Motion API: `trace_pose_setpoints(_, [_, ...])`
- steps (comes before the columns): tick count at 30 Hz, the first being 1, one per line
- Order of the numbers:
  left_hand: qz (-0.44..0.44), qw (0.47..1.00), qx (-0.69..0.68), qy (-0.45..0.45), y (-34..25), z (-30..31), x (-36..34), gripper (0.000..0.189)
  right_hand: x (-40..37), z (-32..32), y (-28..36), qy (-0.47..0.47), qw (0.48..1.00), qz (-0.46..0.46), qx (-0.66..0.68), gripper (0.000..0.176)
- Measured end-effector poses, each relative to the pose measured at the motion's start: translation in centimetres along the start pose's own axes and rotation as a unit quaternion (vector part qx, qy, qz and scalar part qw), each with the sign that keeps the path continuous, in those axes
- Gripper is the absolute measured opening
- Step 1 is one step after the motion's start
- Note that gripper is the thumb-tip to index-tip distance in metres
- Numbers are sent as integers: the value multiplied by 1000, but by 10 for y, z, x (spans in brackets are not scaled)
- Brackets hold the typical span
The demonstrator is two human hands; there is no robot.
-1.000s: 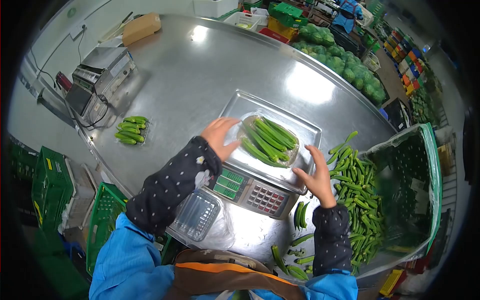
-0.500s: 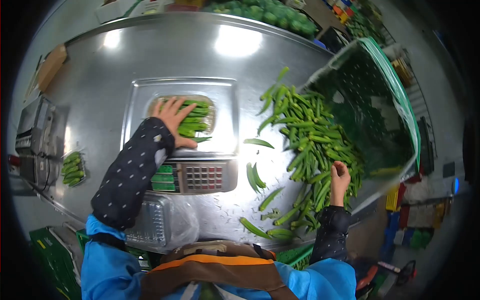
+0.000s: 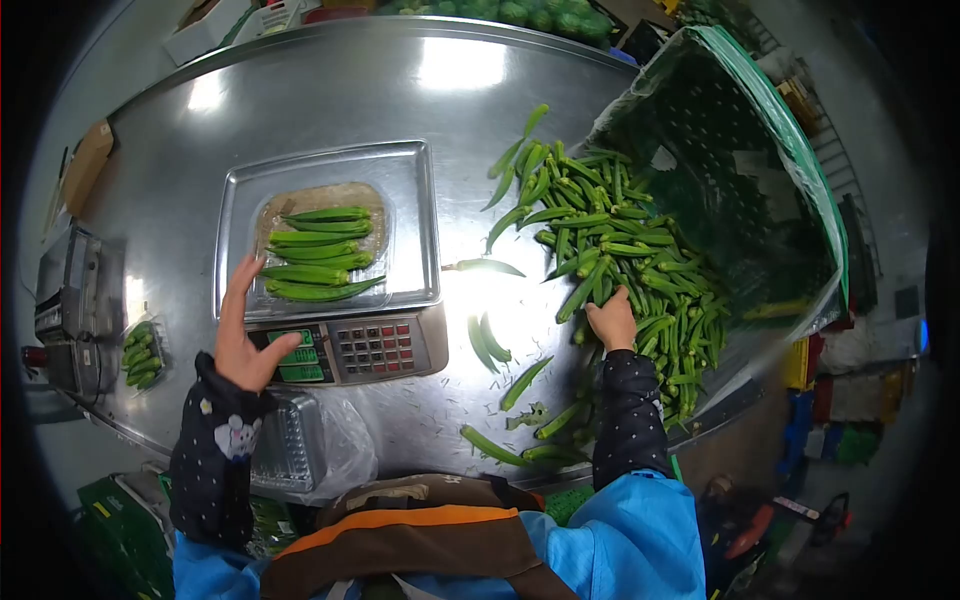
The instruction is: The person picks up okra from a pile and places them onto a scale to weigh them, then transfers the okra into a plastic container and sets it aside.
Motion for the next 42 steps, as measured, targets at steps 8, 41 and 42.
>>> trace_pose_setpoints(8, [167, 982, -70, -54, 21, 23, -91, 68, -36, -10, -60, 52, 921, -73, 378, 37])
trace_pose_setpoints(41, [225, 960, -91, -140, 37, 44, -171, 36, -93, 50, 229, 114, 834, 350, 411, 18])
trace_pose_setpoints(42, [226, 959, -96, -139, 37, 42, -172, 35, -97, 51, 235, 96, 836, 371, 393, 17])
Point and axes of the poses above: each hand's wrist, its own x-axis towards the middle knuckle, its own z-axis out of the back of the hand, y = z × x, the point moved 4 cm from there along x, towards the middle knuckle, and after that the axes turned 7 degrees about -y, right-handed, at the moved point
